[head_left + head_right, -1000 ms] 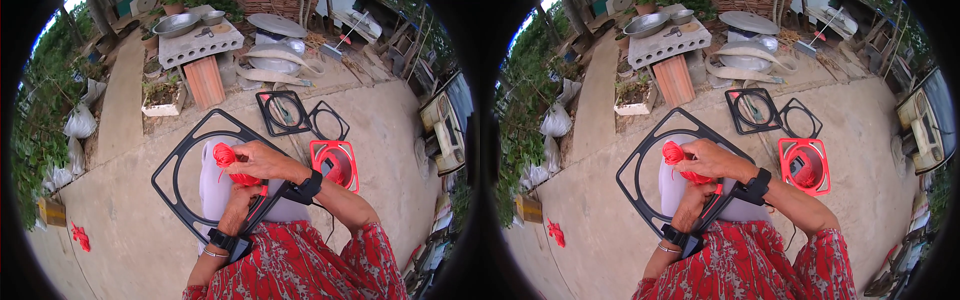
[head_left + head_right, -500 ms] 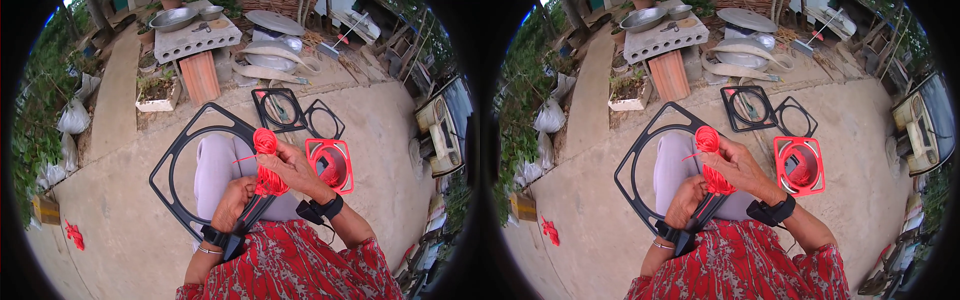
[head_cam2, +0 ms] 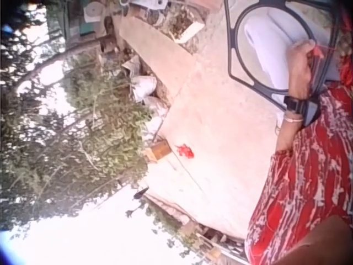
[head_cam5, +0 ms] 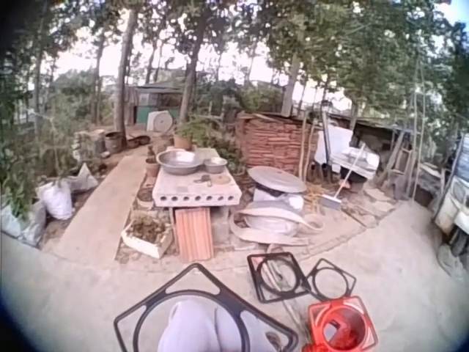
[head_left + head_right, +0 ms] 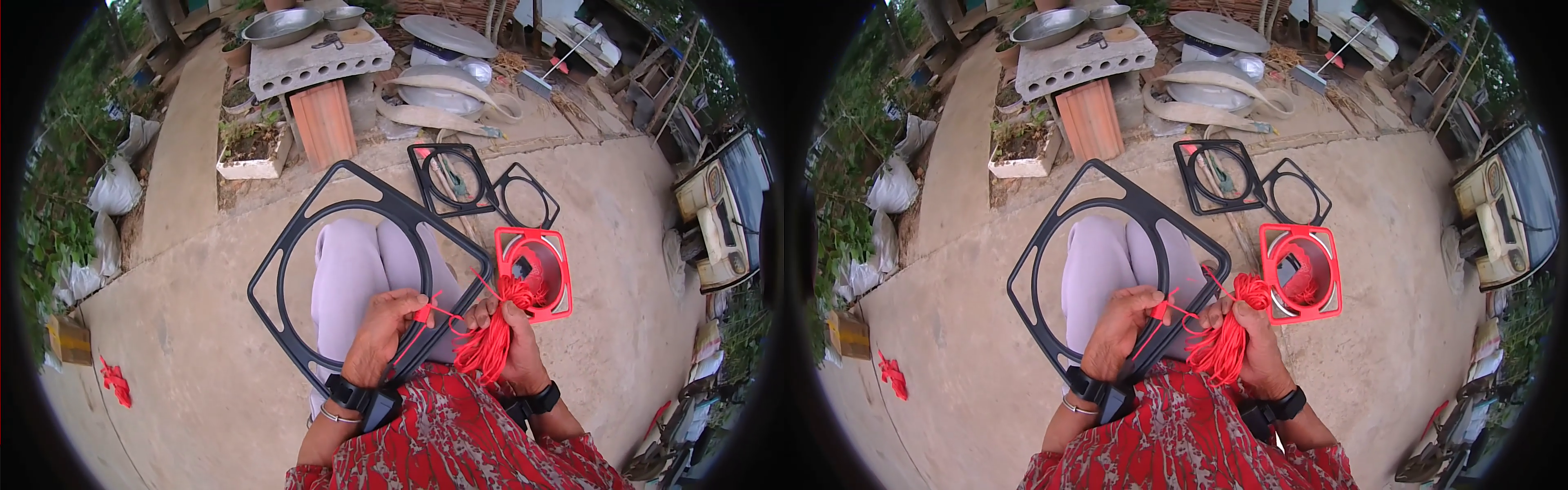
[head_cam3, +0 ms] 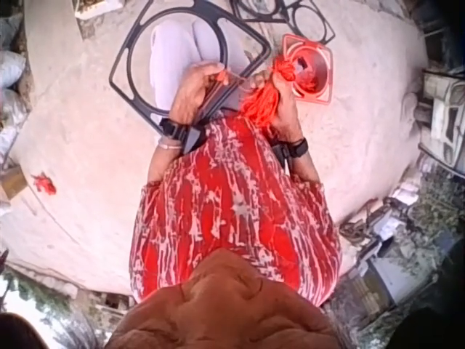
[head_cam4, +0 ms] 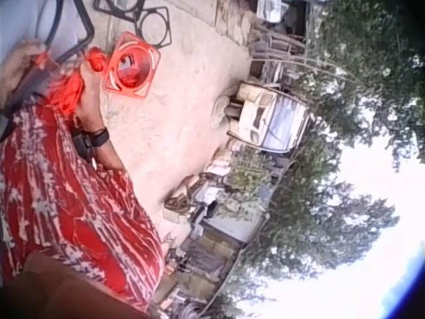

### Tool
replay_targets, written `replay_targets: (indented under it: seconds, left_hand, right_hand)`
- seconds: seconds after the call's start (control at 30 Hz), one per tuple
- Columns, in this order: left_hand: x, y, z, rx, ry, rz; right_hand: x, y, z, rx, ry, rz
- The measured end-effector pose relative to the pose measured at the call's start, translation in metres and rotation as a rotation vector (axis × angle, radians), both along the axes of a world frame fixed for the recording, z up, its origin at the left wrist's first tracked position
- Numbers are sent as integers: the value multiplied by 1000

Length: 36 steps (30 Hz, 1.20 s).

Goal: Wrapping and tying red cord around black plastic frames.

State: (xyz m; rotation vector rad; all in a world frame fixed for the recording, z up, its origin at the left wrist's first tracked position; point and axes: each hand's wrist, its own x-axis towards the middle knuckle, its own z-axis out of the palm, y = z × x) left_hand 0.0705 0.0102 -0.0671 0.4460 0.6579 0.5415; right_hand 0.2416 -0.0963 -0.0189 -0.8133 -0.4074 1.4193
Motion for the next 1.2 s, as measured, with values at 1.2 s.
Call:
replay_targets:
  seconds: [1.2]
  left_hand:
    - [-13,9,-14,-111,-7,48]
  right_hand:
    - [-11,39,-21,-236,-741,225]
